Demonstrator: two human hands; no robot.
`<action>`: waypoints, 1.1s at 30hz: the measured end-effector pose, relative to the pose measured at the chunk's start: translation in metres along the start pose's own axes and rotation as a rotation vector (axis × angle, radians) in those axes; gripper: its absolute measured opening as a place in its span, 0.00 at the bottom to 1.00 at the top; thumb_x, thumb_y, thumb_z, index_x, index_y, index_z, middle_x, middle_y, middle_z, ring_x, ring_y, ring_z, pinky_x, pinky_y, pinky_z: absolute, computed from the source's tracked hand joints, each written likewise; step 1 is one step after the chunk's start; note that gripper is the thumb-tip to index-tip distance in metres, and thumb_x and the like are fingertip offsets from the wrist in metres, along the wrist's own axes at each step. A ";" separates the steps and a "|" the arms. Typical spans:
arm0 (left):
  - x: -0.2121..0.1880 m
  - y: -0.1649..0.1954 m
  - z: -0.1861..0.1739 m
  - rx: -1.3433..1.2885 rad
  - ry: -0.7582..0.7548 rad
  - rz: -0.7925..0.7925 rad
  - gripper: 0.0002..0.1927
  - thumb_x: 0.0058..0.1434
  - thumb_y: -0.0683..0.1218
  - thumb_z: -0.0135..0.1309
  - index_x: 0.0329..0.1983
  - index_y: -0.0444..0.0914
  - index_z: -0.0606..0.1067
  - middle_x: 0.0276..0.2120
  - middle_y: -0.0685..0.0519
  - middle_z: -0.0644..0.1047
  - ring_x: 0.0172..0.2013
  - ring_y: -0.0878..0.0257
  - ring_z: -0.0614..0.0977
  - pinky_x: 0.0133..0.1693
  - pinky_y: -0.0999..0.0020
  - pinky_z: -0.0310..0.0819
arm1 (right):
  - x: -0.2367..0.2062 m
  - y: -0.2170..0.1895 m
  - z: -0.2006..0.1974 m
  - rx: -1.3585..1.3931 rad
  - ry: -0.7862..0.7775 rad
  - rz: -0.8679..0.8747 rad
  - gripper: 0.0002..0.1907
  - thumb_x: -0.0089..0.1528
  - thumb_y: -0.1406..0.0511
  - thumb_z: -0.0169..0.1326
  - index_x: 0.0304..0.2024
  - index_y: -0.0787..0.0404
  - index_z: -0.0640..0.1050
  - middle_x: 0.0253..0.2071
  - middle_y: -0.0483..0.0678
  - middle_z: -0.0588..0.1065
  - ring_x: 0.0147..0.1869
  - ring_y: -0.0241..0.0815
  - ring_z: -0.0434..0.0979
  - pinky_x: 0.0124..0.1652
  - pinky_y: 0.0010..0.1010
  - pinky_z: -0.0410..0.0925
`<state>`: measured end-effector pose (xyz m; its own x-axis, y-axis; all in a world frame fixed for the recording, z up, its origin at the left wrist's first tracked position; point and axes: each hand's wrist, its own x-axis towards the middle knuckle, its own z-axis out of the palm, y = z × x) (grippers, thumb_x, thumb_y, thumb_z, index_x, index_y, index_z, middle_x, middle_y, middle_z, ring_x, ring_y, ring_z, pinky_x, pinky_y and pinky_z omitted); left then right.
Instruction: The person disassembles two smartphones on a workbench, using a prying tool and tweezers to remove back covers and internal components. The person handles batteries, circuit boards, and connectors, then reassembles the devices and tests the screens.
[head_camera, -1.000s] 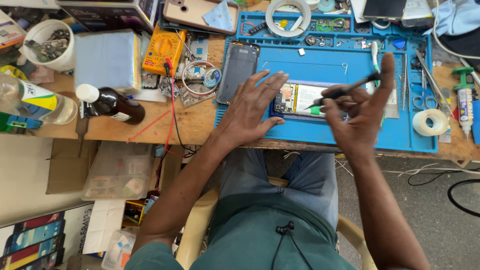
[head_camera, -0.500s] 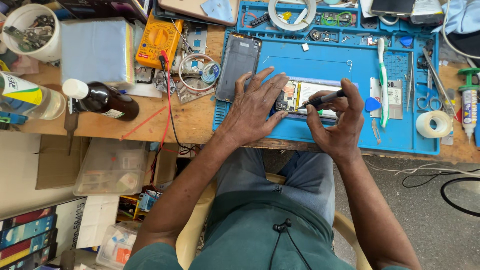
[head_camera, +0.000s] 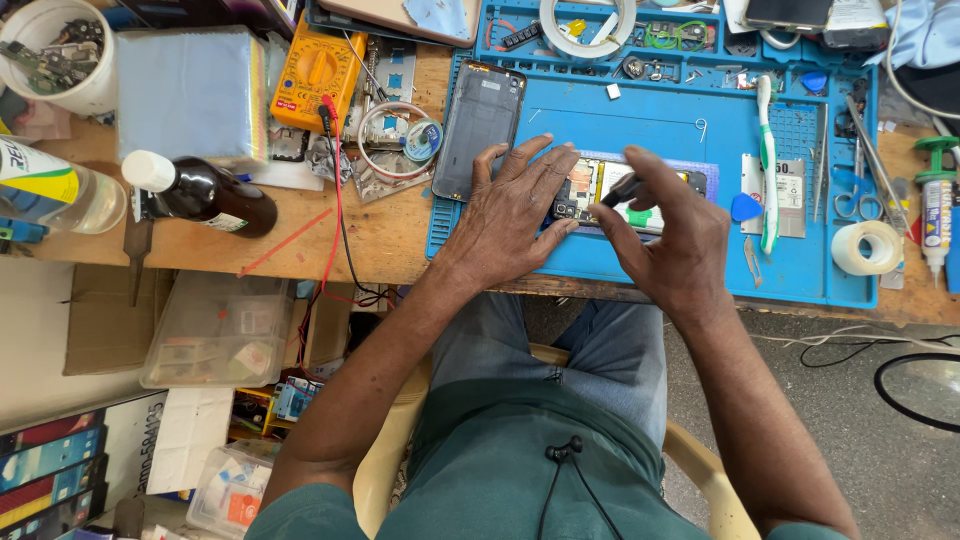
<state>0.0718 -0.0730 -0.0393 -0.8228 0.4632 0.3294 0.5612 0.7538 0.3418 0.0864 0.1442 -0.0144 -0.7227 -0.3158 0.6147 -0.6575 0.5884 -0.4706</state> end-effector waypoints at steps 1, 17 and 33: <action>0.000 0.000 -0.001 0.003 -0.004 -0.001 0.39 0.64 0.58 0.57 0.71 0.34 0.61 0.67 0.45 0.69 0.71 0.51 0.60 0.68 0.43 0.46 | 0.005 -0.004 -0.004 0.009 -0.006 -0.023 0.31 0.62 0.71 0.70 0.64 0.61 0.71 0.47 0.54 0.81 0.49 0.42 0.83 0.45 0.29 0.77; 0.025 0.001 0.017 -1.175 -0.004 -0.091 0.24 0.69 0.39 0.58 0.68 0.36 0.69 0.53 0.45 0.84 0.55 0.64 0.85 0.54 0.69 0.83 | 0.030 -0.017 -0.026 0.179 -0.093 0.054 0.25 0.64 0.72 0.66 0.64 0.56 0.78 0.50 0.50 0.82 0.54 0.42 0.84 0.51 0.31 0.76; 0.038 0.010 -0.002 -0.959 -0.002 -0.178 0.34 0.56 0.41 0.74 0.63 0.38 0.71 0.40 0.46 0.84 0.39 0.68 0.85 0.43 0.70 0.83 | 0.024 -0.025 -0.019 0.111 -0.005 0.051 0.26 0.63 0.72 0.68 0.63 0.53 0.79 0.48 0.49 0.82 0.51 0.41 0.83 0.51 0.34 0.74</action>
<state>0.0469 -0.0487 -0.0214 -0.9023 0.3807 0.2022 0.2629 0.1141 0.9580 0.0893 0.1361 0.0238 -0.7566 -0.2920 0.5851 -0.6394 0.5175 -0.5686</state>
